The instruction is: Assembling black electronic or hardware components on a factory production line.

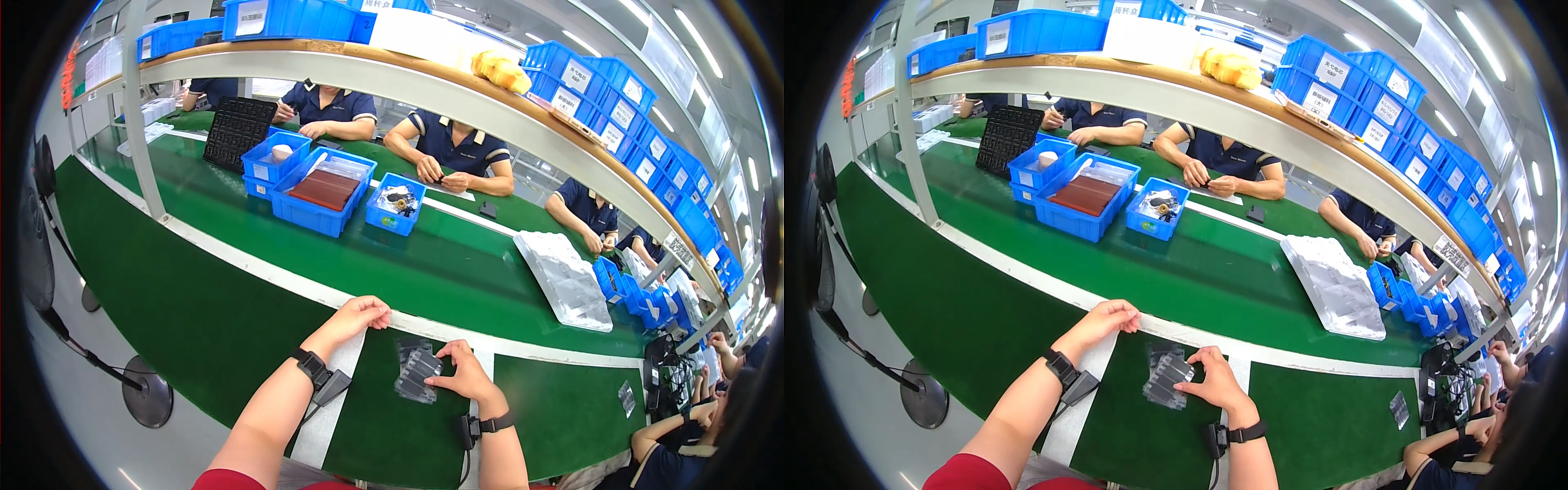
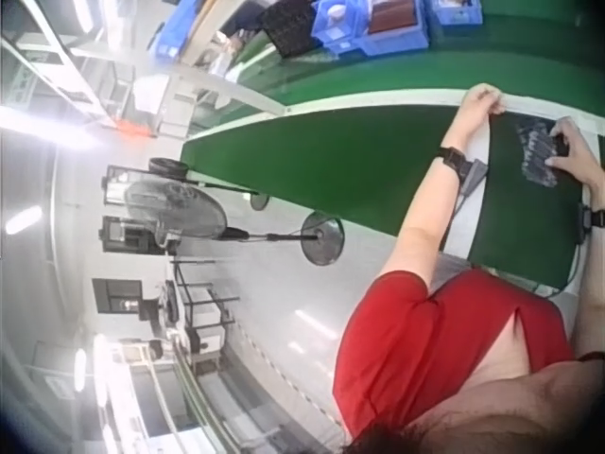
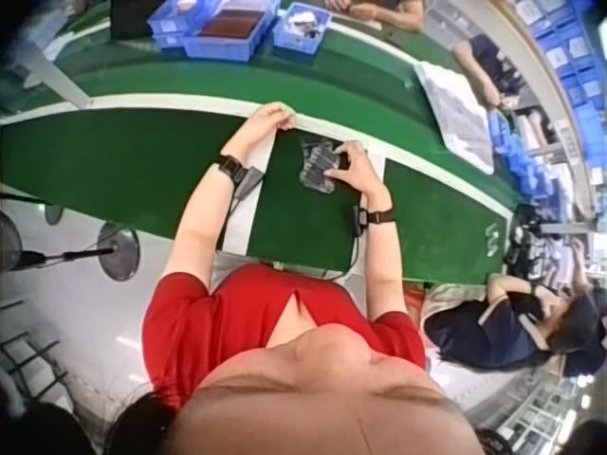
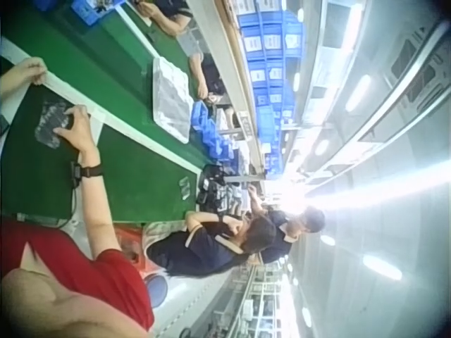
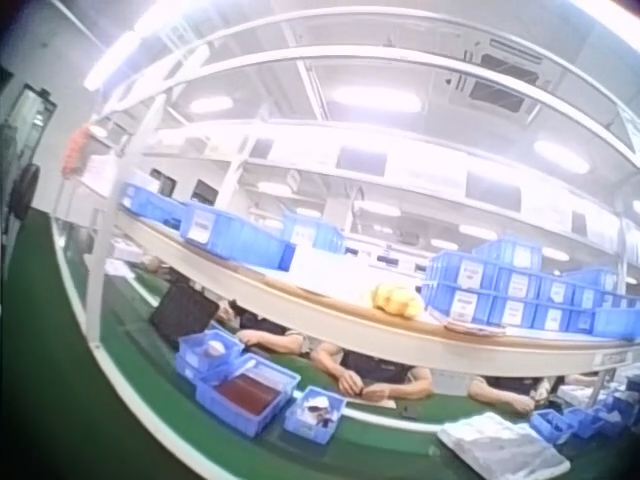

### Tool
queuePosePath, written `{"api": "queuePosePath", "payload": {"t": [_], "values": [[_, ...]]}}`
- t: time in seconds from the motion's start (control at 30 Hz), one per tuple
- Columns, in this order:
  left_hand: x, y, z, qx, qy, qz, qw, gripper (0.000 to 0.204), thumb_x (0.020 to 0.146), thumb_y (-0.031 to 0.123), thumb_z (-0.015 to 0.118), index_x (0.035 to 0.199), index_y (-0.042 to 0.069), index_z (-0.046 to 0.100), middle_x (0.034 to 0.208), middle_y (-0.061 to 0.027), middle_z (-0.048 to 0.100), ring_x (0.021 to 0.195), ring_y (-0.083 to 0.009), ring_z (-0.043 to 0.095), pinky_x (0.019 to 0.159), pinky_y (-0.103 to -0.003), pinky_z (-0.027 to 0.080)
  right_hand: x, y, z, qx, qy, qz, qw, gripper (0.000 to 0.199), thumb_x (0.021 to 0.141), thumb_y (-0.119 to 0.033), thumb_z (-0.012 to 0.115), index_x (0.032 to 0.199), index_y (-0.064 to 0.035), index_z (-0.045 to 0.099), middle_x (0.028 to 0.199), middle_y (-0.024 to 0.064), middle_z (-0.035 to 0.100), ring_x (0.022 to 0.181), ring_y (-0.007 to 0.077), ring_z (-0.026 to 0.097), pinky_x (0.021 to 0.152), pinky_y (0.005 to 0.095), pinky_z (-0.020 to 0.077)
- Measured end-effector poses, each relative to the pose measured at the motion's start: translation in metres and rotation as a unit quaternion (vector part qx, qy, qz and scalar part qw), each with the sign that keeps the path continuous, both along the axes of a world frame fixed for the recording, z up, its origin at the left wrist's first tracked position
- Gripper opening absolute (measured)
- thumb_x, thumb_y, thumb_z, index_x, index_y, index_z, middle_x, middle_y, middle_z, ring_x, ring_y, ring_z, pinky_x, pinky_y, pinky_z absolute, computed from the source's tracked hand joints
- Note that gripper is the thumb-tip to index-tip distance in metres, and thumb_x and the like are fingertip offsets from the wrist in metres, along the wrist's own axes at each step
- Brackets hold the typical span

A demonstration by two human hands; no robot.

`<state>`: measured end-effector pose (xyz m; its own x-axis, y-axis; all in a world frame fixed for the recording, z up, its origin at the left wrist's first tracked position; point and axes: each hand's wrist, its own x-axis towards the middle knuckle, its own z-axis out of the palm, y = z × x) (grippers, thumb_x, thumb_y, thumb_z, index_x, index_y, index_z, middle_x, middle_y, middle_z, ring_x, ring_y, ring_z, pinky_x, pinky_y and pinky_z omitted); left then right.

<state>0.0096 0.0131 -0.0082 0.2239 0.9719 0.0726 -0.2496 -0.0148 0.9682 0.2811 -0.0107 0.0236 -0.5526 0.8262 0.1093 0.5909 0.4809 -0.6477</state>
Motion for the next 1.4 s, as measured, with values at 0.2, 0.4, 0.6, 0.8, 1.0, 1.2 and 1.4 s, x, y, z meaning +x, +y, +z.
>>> {"api": "queuePosePath", "payload": {"t": [0.2, 0.4, 0.6, 0.8, 1.0, 1.2, 1.4], "values": [[0.013, -0.006, -0.003, -0.020, -0.065, 0.052, 0.996, 0.019, 0.089, 0.018, 0.047, 0.091, 0.003, 0.057, 0.083, -0.0042, 0.059, 0.076, -0.0108, 0.055, 0.071, -0.023, 0.045, 0.004, 0.003, -0.012, -0.031, 0.070, -0.038, 0.996, 0.038, 0.059, -0.016, 0.078, 0.083, -0.0038, 0.051, 0.072, 0.0015, 0.045, 0.063, 0.0114, 0.043, 0.057, 0.0241, 0.0387], [0.031, -0.032, 0.003, 0.008, 0.025, 0.049, 0.998, 0.020, 0.087, 0.019, 0.048, 0.097, 0.003, 0.055, 0.088, -0.0040, 0.059, 0.081, -0.0111, 0.054, 0.073, -0.025, 0.042, -0.004, 0.001, -0.008, -0.202, 0.293, -0.056, 0.933, 0.025, 0.070, 0.000, 0.069, 0.086, -0.0028, 0.049, 0.068, -0.0039, 0.051, 0.057, 0.0027, 0.045, 0.050, 0.0167, 0.0357], [0.054, -0.053, 0.004, 0.029, -0.013, -0.091, 0.995, 0.023, 0.084, 0.016, 0.059, 0.100, 0.000, 0.054, 0.094, -0.0055, 0.059, 0.088, -0.0122, 0.055, 0.080, -0.027, 0.044, -0.010, -0.012, 0.003, -0.224, 0.394, -0.073, 0.889, 0.022, 0.072, 0.004, 0.065, 0.087, -0.0022, 0.051, 0.072, 0.0020, 0.058, 0.056, 0.0055, 0.049, 0.049, 0.0177, 0.0382], [0.051, -0.063, 0.015, -0.015, 0.061, -0.149, 0.987, 0.030, 0.086, 0.023, 0.055, 0.108, 0.002, 0.054, 0.097, -0.0028, 0.059, 0.087, -0.0102, 0.055, 0.075, -0.026, 0.048, -0.035, -0.017, 0.001, -0.246, 0.540, -0.109, 0.798, 0.019, 0.075, 0.005, 0.062, 0.088, -0.0025, 0.050, 0.071, 0.0039, 0.058, 0.053, 0.0087, 0.050, 0.050, 0.0202, 0.0407], [0.054, -0.064, 0.018, -0.110, -0.025, -0.103, 0.988, 0.029, 0.091, 0.026, 0.045, 0.111, 0.006, 0.050, 0.099, -0.0034, 0.058, 0.088, -0.0129, 0.057, 0.068, -0.031, 0.053, -0.048, -0.024, -0.006, -0.219, 0.565, -0.178, 0.775, 0.007, 0.079, 0.000, 0.059, 0.084, -0.0030, 0.055, 0.065, -0.0002, 0.054, 0.053, 0.0081, 0.049, 0.049, 0.0206, 0.0390], [0.049, -0.062, 0.019, -0.120, -0.078, -0.029, 0.989, 0.031, 0.092, 0.025, 0.041, 0.112, 0.002, 0.047, 0.105, -0.0046, 0.054, 0.090, -0.0143, 0.056, 0.068, -0.032, 0.054, -0.031, -0.019, -0.006, -0.189, 0.640, -0.210, 0.715, 0.004, 0.082, -0.005, 0.057, 0.081, -0.0013, 0.057, 0.067, 0.0015, 0.055, 0.048, 0.0056, 0.040, 0.044, 0.0199, 0.0322], [0.050, -0.062, 0.024, -0.119, -0.116, -0.026, 0.986, 0.030, 0.092, 0.025, 0.042, 0.112, 0.003, 0.046, 0.105, -0.0059, 0.055, 0.090, -0.0167, 0.057, 0.073, -0.035, 0.053, -0.013, -0.014, -0.011, -0.169, 0.582, -0.249, 0.755, 0.008, 0.079, -0.002, 0.060, 0.085, 0.0005, 0.056, 0.069, 0.0047, 0.058, 0.045, 0.0059, 0.043, 0.041, 0.0190, 0.0315]]}}
